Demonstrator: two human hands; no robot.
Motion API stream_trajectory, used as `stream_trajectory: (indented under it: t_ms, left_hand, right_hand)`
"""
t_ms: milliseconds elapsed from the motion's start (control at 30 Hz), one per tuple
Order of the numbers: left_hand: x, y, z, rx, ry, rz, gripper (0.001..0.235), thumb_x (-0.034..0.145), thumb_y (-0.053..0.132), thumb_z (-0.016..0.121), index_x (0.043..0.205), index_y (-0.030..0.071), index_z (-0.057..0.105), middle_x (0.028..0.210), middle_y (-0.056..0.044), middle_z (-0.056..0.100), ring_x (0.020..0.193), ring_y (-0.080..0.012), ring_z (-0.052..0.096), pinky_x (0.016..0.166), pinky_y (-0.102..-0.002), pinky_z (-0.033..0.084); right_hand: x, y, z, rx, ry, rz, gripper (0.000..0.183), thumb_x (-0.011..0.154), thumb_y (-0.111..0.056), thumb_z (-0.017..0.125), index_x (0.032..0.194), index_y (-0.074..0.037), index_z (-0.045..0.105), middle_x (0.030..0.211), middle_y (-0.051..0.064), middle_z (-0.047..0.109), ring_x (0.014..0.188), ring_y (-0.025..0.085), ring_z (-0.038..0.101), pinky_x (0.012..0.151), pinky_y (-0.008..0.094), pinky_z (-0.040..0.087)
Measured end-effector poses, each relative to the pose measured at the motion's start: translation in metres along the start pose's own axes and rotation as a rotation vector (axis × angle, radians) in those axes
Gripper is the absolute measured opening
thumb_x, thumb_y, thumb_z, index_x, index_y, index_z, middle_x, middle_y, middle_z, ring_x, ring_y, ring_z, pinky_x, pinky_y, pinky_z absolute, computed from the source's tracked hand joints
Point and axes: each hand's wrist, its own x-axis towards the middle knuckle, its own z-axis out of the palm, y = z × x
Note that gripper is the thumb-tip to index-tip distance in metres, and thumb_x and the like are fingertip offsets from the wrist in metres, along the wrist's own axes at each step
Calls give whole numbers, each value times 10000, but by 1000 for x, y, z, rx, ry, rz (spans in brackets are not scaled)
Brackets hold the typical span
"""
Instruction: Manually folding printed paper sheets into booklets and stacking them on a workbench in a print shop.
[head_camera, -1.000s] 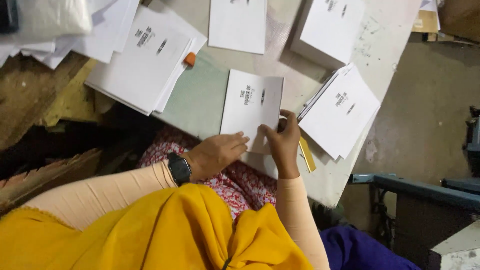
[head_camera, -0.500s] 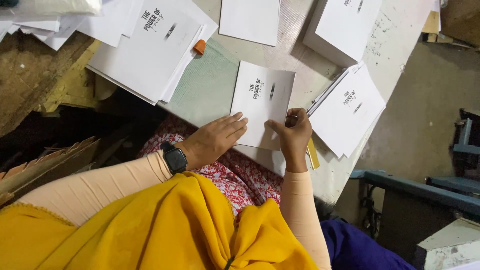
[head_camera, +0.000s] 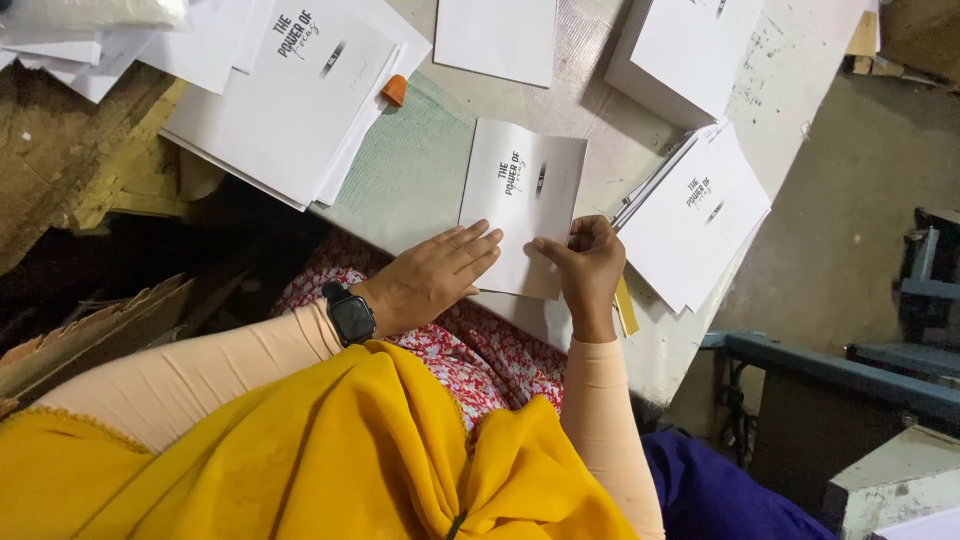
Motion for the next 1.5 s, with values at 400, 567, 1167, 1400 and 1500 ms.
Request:
stream_trajectory:
  t_ms: [400,567,1167,1400,1500]
  left_hand:
    - [-2,0,3,78,0,12,467,970,208,521,1364,-31,448,1373,-216,480,1334,-348,433,1162,-471,258]
    - [-4,8,3,144,29,31,478,950,194,530,1334,-80,451,1352,-251,483,1303,-370,456,1160,-485,272]
    - [-19,8,-1,124,121,63,253,877,78,497,1030,-98,595,1120,-272,584,1132,-419,562,1106,-559,334]
    - [-17,6,-5,83,122,43,267,891,80,518,1077,-98,591,1093,-250,597,1110,-402,577,1100,-519,343]
    - [-16,6,-9,103,110,28,281,918,101,509,1116,-85,581,1139,-233,586,1149,-382,569,1111,-495,341]
  right_hand:
    - [-9,-19,2,-67,8,31,540,662,-23,893,1105,-1,586,813,178,657,766,294,650,714,367,539]
    - [-22,-38,9,-277,87,-226,765,645,2,864,1306,8,479,1044,283,588,987,451,612,835,497,541]
    - [-21,-48,58,-384,-239,-1243,142,808,53,608,913,121,674,1000,234,691,1122,403,604,1007,500,483]
    - [21,-38,71,-543,-310,-1018,419,803,98,568,1220,136,582,1300,274,565,1257,440,499,1031,463,471]
    - [44,-37,81,-481,-243,-1061,415,900,80,319,1203,118,600,1277,264,574,1230,426,523,985,467,501]
